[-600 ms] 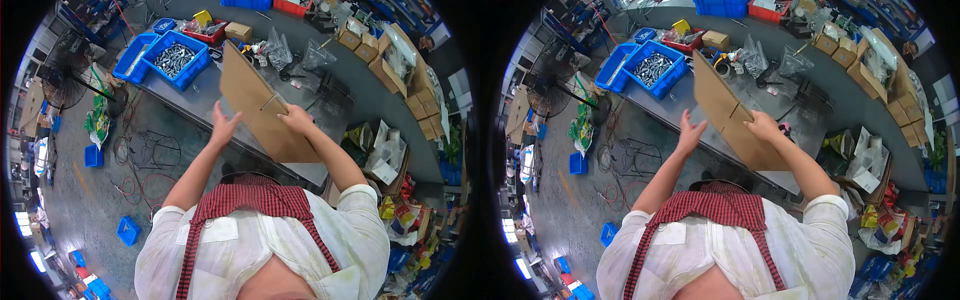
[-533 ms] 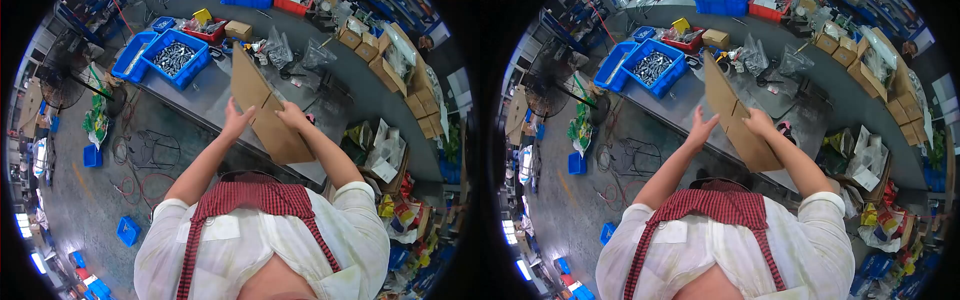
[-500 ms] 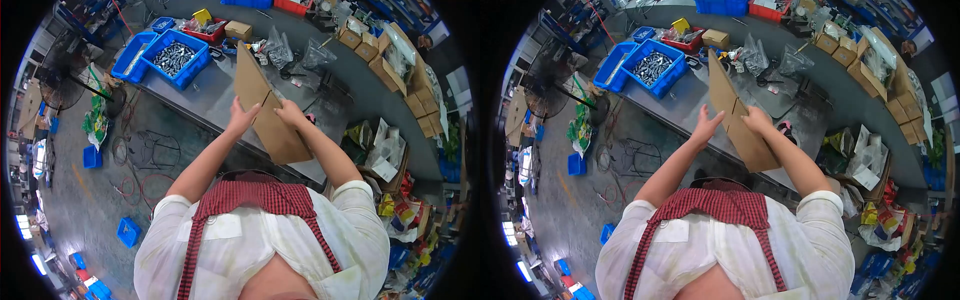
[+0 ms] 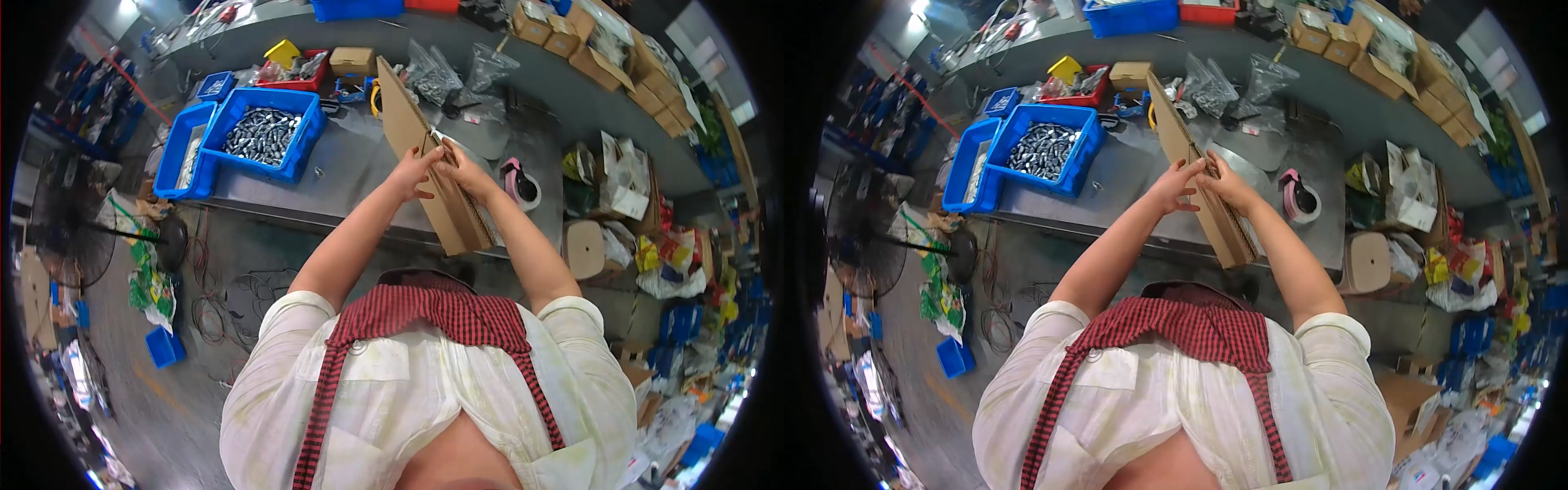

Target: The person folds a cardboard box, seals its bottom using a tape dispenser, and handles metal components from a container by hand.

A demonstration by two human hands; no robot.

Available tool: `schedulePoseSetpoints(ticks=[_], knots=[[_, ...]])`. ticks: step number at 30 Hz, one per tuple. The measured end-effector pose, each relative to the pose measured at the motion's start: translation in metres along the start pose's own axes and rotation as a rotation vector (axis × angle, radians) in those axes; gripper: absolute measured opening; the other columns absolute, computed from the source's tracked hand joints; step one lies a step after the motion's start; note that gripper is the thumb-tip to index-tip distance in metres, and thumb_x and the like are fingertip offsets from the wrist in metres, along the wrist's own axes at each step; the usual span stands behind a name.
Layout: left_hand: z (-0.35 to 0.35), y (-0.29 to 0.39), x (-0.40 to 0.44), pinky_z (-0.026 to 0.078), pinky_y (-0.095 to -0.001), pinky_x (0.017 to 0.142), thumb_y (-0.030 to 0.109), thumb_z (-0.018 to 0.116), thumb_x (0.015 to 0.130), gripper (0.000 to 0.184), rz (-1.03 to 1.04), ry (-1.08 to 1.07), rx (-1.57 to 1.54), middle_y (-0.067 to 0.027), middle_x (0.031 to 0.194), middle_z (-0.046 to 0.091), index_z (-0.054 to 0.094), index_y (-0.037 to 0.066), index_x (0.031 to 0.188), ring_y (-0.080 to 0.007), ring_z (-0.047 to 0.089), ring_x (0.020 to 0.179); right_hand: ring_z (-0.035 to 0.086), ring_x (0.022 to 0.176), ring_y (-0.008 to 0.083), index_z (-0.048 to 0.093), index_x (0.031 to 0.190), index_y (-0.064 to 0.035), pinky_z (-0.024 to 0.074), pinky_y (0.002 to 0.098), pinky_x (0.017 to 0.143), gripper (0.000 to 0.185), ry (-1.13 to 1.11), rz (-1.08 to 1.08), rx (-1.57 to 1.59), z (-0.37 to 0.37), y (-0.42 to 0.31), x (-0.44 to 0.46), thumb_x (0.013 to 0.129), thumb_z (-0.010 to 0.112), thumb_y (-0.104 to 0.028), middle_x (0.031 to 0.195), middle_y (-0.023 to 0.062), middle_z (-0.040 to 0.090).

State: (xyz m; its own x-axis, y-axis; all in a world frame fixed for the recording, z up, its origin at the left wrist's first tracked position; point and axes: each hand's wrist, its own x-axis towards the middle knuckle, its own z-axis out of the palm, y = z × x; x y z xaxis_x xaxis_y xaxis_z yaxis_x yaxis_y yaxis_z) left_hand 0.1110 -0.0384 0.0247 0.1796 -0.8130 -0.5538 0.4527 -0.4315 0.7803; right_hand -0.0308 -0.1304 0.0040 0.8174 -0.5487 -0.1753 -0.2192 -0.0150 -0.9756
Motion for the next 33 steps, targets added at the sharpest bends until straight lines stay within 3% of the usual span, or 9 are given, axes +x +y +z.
schedulePoseSetpoints(ticks=[5,9,11,16,21,23,28,31,33], knots=[[-0.015,-0.007,-0.001,0.047,-0.0577,0.082,0.047,0.070,0.076,0.104,0.041,0.010,0.108,-0.0149,0.145,0.025,0.000,0.015,0.145,-0.0425,0.034,0.125,0.026,0.134,0.0345,0.016,0.145,-0.0042,0.0258,0.0374,0.107,0.106,0.135,0.061,-0.053,-0.011,-0.002,-0.010,0.072,0.067,-0.062,0.144,0.0246,0.024],[-0.020,-0.002,-0.016,0.052,-0.0556,0.073,0.025,0.065,0.076,0.090,0.156,0.108,0.206,-0.0173,0.137,0.029,0.007,0.016,0.145,-0.0345,0.050,0.107,0.048,0.120,0.0343,0.040,0.132,0.0030,0.0362,0.0416,0.100,0.069,0.268,0.100,-0.418,-0.050,0.010,-0.001,0.079,0.063,-0.035,0.121,0.0292,0.051],[-0.021,-0.004,-0.032,0.057,-0.0467,0.064,0.017,0.060,0.073,0.088,0.239,0.250,0.294,-0.0172,0.134,0.031,0.010,0.018,0.145,-0.0310,0.056,0.097,0.062,0.098,0.0342,0.050,0.116,0.0077,0.0493,0.0427,0.083,0.048,0.370,0.128,-0.832,-0.079,0.004,0.004,0.077,0.055,-0.020,0.100,0.0276,0.061],[-0.080,0.008,-0.058,0.053,-0.0318,0.048,0.000,0.050,0.075,0.077,0.317,0.380,0.452,-0.0184,0.132,0.036,0.021,0.017,0.144,-0.0217,0.064,0.069,0.065,0.068,0.0277,0.052,0.107,0.0035,0.0575,0.0390,0.051,0.035,0.528,0.108,-0.187,-0.087,-0.084,-0.054,0.073,0.051,-0.003,0.088,0.0156,0.061],[-0.094,0.025,-0.086,0.053,-0.0300,0.056,-0.001,0.051,0.074,0.069,0.408,0.405,0.507,-0.0170,0.127,0.043,0.035,0.017,0.139,-0.0230,0.063,0.085,0.064,0.079,0.0267,0.035,0.126,-0.0038,0.0594,0.0407,0.055,0.058,0.492,0.101,0.092,-0.063,-0.052,-0.069,0.071,0.051,0.000,0.109,0.0156,0.053],[-0.102,0.019,-0.080,0.054,-0.0327,0.063,0.000,0.051,0.074,0.066,0.462,0.480,0.656,-0.0171,0.129,0.042,0.038,0.016,0.136,-0.0258,0.062,0.093,0.066,0.076,0.0249,0.037,0.123,-0.0045,0.0592,0.0394,0.053,0.053,0.602,0.124,0.082,-0.039,-0.048,-0.070,0.071,0.049,-0.001,0.100,0.0155,0.057],[-0.101,0.002,-0.056,0.040,-0.0494,0.091,0.010,0.052,0.078,0.051,0.713,1.054,1.193,-0.0162,0.133,0.039,0.047,0.017,0.129,-0.0370,0.045,0.117,0.066,0.075,0.0284,0.028,0.123,0.0012,0.0593,0.0431,0.054,0.055,0.653,0.245,0.165,-0.073,-0.014,-0.037,0.072,0.048,-0.001,0.101,0.0220,0.056],[-0.072,0.022,-0.063,0.038,-0.0474,0.093,0.009,0.052,0.080,0.048,1.170,1.034,1.613,-0.0138,0.134,0.041,0.049,0.017,0.127,-0.0364,0.044,0.118,0.066,0.077,0.0330,0.025,0.126,0.0044,0.0585,0.0470,0.052,0.058,0.728,0.286,0.151,-0.076,-0.020,-0.025,0.074,0.048,-0.002,0.100,0.0246,0.055],[-0.063,0.023,-0.055,0.036,-0.0454,0.093,0.007,0.053,0.081,0.048,1.358,0.709,1.541,-0.0100,0.126,0.050,0.050,0.018,0.127,-0.0316,0.048,0.114,0.066,0.074,0.0342,0.029,0.124,0.0061,0.0581,0.0471,0.051,0.056,0.813,0.296,0.058,-0.076,-0.025,-0.023,0.073,0.049,-0.003,0.100,0.0237,0.056]])
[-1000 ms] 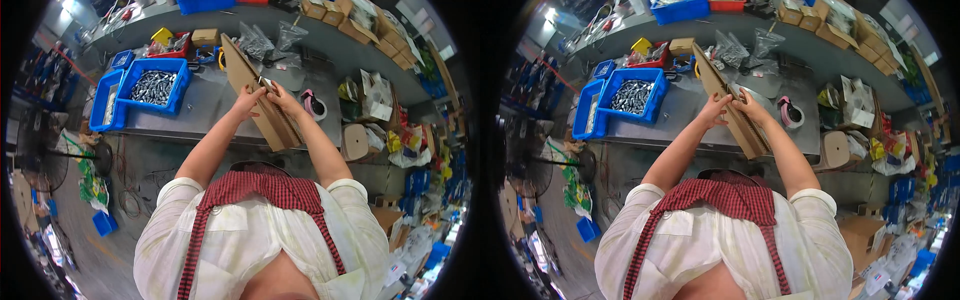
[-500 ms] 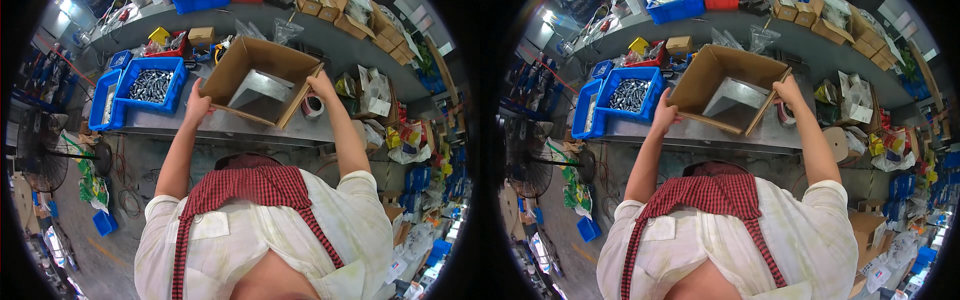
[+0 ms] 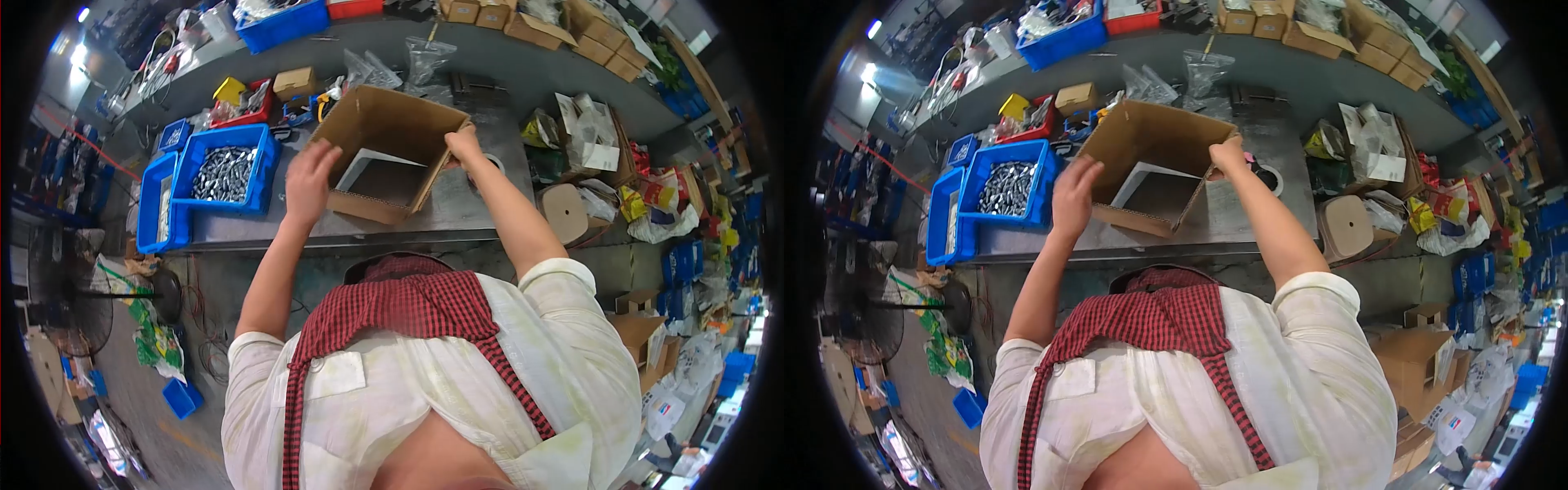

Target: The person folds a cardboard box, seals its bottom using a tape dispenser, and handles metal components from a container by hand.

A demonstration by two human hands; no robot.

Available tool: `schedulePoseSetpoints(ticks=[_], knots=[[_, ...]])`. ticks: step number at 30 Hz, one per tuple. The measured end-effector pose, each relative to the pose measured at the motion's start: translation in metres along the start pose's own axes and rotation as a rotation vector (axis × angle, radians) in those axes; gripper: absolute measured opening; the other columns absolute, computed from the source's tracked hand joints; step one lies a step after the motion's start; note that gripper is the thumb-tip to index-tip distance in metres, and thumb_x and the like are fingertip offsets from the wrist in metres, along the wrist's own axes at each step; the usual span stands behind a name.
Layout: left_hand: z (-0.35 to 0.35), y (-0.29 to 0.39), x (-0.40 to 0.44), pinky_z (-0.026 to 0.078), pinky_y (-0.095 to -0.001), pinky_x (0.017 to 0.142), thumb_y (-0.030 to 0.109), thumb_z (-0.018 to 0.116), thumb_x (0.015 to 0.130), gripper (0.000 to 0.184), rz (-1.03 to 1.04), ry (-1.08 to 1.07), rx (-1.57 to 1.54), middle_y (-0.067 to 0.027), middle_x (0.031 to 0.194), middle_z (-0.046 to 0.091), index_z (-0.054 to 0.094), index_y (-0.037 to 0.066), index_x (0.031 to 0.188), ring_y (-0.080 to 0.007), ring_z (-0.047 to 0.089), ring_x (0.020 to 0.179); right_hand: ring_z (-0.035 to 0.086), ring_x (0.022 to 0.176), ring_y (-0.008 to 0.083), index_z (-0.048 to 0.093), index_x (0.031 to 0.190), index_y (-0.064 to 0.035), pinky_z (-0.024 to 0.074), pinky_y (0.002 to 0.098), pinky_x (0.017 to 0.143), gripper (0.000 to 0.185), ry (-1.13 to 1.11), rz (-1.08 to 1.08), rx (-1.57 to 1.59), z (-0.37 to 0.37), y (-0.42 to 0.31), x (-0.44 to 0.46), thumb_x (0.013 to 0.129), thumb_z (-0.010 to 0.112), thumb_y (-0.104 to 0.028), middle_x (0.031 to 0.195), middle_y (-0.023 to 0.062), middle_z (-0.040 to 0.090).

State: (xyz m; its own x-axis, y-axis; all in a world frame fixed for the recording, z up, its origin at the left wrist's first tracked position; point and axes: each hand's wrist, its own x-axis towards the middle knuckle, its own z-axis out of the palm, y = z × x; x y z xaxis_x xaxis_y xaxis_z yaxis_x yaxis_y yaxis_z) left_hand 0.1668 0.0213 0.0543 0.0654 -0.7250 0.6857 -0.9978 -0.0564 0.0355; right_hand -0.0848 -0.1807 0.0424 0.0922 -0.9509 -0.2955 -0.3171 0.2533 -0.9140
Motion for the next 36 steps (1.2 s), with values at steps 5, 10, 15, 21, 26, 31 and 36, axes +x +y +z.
schedulePoseSetpoints(ticks=[5,10,15,21,26,31,36], knots=[[-0.029,0.059,0.019,0.036,-0.0458,0.091,0.040,0.066,0.074,0.058,0.142,-0.676,-0.120,-0.0081,0.111,0.061,0.051,0.020,0.126,-0.0280,0.054,0.105,0.065,0.067,0.0414,0.030,0.122,0.0090,0.0558,0.0478,0.045,0.056,-0.140,0.080,-0.028,0.007,0.011,0.038,0.072,0.053,0.001,0.101,0.0289,0.055],[0.025,0.029,0.017,0.039,-0.0447,0.080,0.033,0.060,0.079,0.025,0.194,-0.410,-0.168,-0.0105,0.089,0.059,0.062,0.008,0.087,-0.0312,0.054,0.089,0.064,0.078,0.0409,0.013,0.140,0.0037,0.0560,0.0477,0.051,0.081,0.034,0.078,-0.094,0.026,-0.005,0.026,0.069,0.051,0.001,0.110,0.0291,0.055],[0.035,0.025,0.027,0.037,-0.0439,0.074,0.033,0.057,0.083,0.027,0.216,-0.514,-0.164,-0.0118,0.083,0.057,0.059,0.006,0.080,-0.0323,0.051,0.083,0.051,0.111,0.0406,0.010,0.143,-0.0004,0.0483,0.0502,0.081,0.080,0.104,-0.157,-0.405,0.017,-0.006,0.031,0.075,0.052,-0.003,0.144,0.0233,0.023],[0.038,0.024,0.029,0.038,-0.0445,0.072,0.033,0.058,0.082,0.028,0.224,-0.554,-0.106,-0.0117,0.082,0.057,0.060,0.005,0.079,-0.0319,0.053,0.082,0.026,0.134,0.0368,0.021,0.144,-0.0050,0.0238,0.0515,0.107,0.061,0.300,-0.941,-1.253,0.054,-0.035,0.051,0.088,0.044,-0.017,0.148,0.0196,0.022],[0.046,0.018,0.036,0.040,-0.0458,0.069,0.039,0.055,0.084,0.033,0.250,-0.536,-0.066,-0.0116,0.082,0.059,0.060,0.006,0.079,-0.0331,0.056,0.081,0.037,0.126,0.0376,0.041,0.132,0.0008,0.0229,0.0504,0.107,0.046,0.220,-0.791,-1.064,0.113,-0.026,0.067,0.091,0.035,-0.019,0.130,0.0227,0.045],[0.080,0.012,0.058,0.043,-0.0489,0.066,0.049,0.044,0.090,0.045,0.223,-0.601,-0.028,-0.0152,0.080,0.064,0.061,0.008,0.082,-0.0358,0.061,0.076,0.065,0.072,0.0333,0.059,0.083,-0.0107,0.0468,0.0492,0.064,0.014,0.267,-0.841,-0.978,0.109,-0.031,0.069,0.082,0.048,-0.019,0.071,0.0129,0.065],[0.127,0.006,0.065,0.047,-0.0487,0.065,0.058,0.038,0.090,0.056,0.244,-0.648,-0.039,-0.0170,0.075,0.066,0.063,0.008,0.082,-0.0362,0.064,0.072,0.065,0.066,0.0320,0.063,0.074,-0.0134,0.0485,0.0456,0.054,0.014,0.262,-0.863,-1.087,0.105,-0.023,0.059,0.077,0.052,-0.021,0.068,0.0145,0.064]])
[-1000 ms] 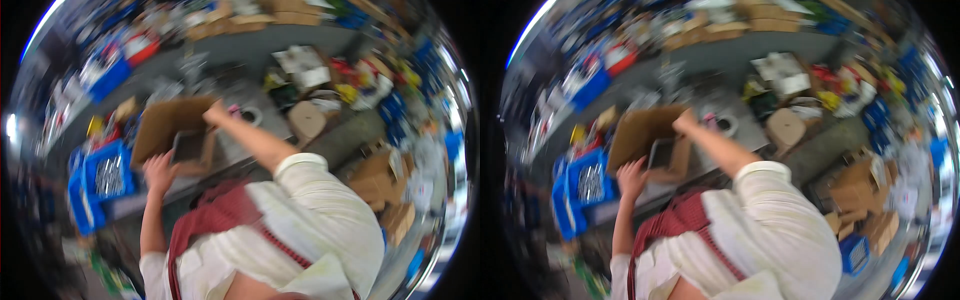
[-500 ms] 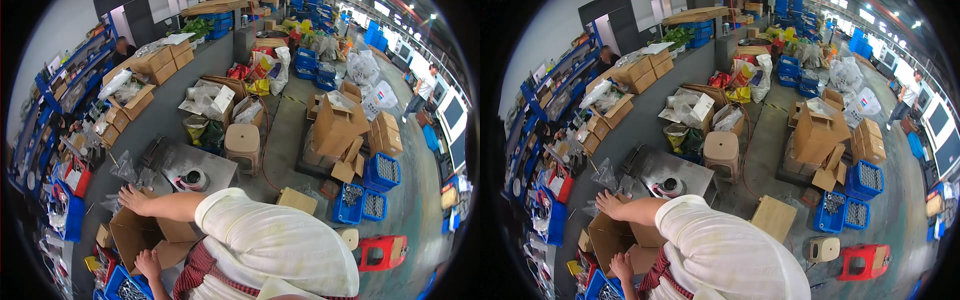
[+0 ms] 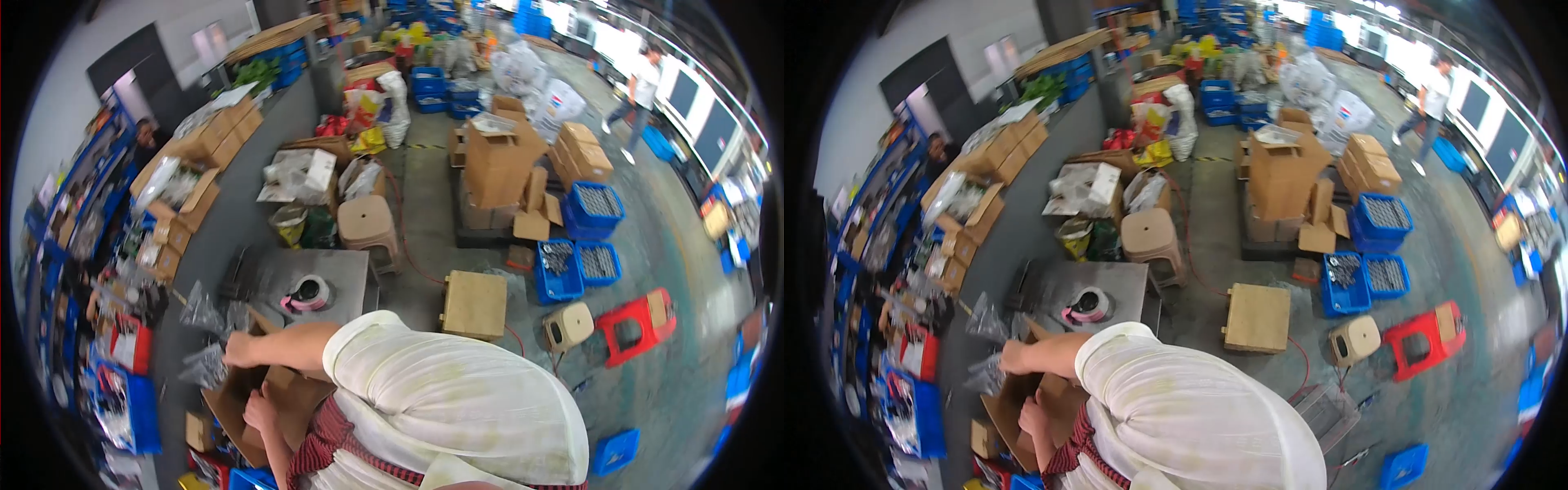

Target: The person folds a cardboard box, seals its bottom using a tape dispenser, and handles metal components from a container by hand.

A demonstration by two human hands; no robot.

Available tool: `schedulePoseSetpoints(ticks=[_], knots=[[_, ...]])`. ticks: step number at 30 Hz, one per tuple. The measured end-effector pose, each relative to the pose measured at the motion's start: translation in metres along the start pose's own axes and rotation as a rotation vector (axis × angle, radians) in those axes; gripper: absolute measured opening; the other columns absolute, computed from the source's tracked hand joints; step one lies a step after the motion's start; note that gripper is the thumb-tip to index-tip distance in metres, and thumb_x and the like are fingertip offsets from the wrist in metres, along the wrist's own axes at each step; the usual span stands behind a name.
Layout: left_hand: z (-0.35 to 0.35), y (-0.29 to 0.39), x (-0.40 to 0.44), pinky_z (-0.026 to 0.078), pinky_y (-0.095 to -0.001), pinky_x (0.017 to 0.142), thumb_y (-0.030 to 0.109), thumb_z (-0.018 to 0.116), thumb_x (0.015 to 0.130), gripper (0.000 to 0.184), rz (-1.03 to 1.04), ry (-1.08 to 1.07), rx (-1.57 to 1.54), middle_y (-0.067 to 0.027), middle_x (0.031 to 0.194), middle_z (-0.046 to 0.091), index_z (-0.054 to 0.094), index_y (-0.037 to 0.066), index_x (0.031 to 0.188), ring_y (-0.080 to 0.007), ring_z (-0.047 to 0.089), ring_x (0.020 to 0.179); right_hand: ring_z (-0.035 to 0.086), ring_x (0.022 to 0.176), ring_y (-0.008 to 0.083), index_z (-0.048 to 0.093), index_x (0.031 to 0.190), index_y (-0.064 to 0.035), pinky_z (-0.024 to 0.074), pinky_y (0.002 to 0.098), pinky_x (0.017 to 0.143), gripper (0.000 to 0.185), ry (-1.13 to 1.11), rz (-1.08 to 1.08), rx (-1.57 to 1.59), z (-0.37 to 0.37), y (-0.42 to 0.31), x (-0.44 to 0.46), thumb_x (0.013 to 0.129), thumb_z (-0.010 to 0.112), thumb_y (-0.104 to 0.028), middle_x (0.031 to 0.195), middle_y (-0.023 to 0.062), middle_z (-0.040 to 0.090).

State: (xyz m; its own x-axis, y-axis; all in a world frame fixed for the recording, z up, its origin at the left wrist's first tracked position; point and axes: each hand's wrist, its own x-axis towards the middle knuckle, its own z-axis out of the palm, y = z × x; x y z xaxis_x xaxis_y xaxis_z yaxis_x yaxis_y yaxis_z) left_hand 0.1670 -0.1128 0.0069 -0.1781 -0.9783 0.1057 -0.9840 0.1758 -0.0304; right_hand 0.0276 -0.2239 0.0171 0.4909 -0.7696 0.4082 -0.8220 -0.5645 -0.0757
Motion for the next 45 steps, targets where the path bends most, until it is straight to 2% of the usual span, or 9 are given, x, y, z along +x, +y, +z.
schedulePoseSetpoints(ticks=[8,12,15,18,22,25,29,35,45], knots=[[0.078,-0.022,0.011,0.043,-0.0496,0.069,0.051,0.049,0.087,0.048,0.155,0.283,-0.051,-0.0179,0.076,0.065,0.064,0.005,0.084,-0.0372,0.062,0.075,0.065,0.078,0.0299,0.067,0.081,-0.0095,0.0509,0.0418,0.064,0.015,-0.131,0.098,0.007,0.028,-0.035,-0.048,0.070,0.062,-0.018,0.080,0.0110,0.067],[0.029,-0.008,0.001,0.042,-0.0504,0.072,0.048,0.052,0.086,0.047,0.208,0.173,-0.129,-0.0165,0.070,0.062,0.064,0.003,0.083,-0.0379,0.061,0.075,0.063,0.086,0.0332,0.067,0.085,-0.0080,0.0503,0.0444,0.070,0.016,-0.384,0.052,0.109,0.007,-0.021,-0.057,0.072,0.062,-0.015,0.086,0.0147,0.066],[0.006,-0.001,-0.002,0.042,-0.0514,0.075,0.048,0.052,0.086,0.047,0.147,-0.099,-0.216,-0.0166,0.081,0.063,0.062,0.003,0.092,-0.0369,0.060,0.080,0.063,0.088,0.0330,0.067,0.089,-0.0072,0.0494,0.0450,0.073,0.019,-0.469,0.115,0.190,-0.003,-0.023,-0.065,0.072,0.062,-0.014,0.089,0.0158,0.066],[0.020,-0.014,-0.004,0.040,-0.0509,0.084,0.048,0.053,0.086,0.051,0.348,0.098,-0.453,-0.0178,0.114,0.057,0.055,0.006,0.116,-0.0348,0.054,0.104,0.062,0.091,0.0327,0.067,0.092,-0.0081,0.0487,0.0447,0.076,0.021,-0.509,0.126,0.201,-0.005,-0.028,-0.060,0.073,0.061,-0.015,0.093,0.0154,0.065],[0.045,-0.015,0.010,0.023,-0.0521,0.102,0.050,0.047,0.088,0.064,0.311,0.398,0.128,-0.0131,0.144,0.031,0.034,0.012,0.138,-0.0342,0.021,0.136,0.060,0.095,0.0323,0.068,0.096,-0.0093,0.0478,0.0444,0.079,0.025,-0.547,0.145,0.206,-0.005,-0.031,-0.056,0.074,0.061,-0.017,0.098,0.0148,0.065],[0.044,-0.013,0.015,0.021,-0.0560,0.102,0.054,0.038,0.090,0.064,0.205,-0.024,-0.013,-0.0128,0.144,0.033,0.034,0.011,0.138,-0.0347,0.024,0.135,0.061,0.083,0.0368,0.065,0.086,-0.0028,0.0480,0.0456,0.069,0.019,0.211,0.035,0.361,-0.087,-0.033,-0.094,0.076,0.055,-0.017,0.087,0.0190,0.065],[0.038,-0.011,0.012,0.019,-0.0584,0.102,0.054,0.034,0.091,0.065,0.187,-0.033,-0.072,-0.0127,0.144,0.033,0.034,0.010,0.138,-0.0361,0.022,0.135,0.055,0.101,0.0359,0.057,0.110,-0.0078,0.0463,0.0452,0.082,0.030,0.087,0.703,0.389,-0.184,-0.010,-0.262,0.084,0.050,-0.022,0.107,0.0191,0.058],[0.028,-0.009,0.014,0.018,-0.0565,0.105,0.053,0.035,0.091,0.067,0.176,-0.108,-0.072,-0.0139,0.145,0.030,0.030,0.007,0.140,-0.0349,0.022,0.136,0.059,0.093,0.0339,0.060,0.101,-0.0122,0.0479,0.0472,0.079,0.022,-0.790,1.461,0.462,-0.110,-0.144,-0.599,0.086,0.050,-0.025,0.098,0.0138,0.060],[0.046,-0.017,0.029,0.018,-0.0585,0.104,0.053,0.035,0.093,0.068,0.224,-0.158,-0.061,-0.0198,0.143,0.032,0.034,0.000,0.136,-0.0360,0.023,0.135,0.060,0.089,0.0323,0.061,0.097,-0.0131,0.0481,0.0469,0.078,0.021,-0.673,1.673,0.700,-0.062,-0.185,-0.623,0.085,0.051,-0.026,0.094,0.0115,0.061]])
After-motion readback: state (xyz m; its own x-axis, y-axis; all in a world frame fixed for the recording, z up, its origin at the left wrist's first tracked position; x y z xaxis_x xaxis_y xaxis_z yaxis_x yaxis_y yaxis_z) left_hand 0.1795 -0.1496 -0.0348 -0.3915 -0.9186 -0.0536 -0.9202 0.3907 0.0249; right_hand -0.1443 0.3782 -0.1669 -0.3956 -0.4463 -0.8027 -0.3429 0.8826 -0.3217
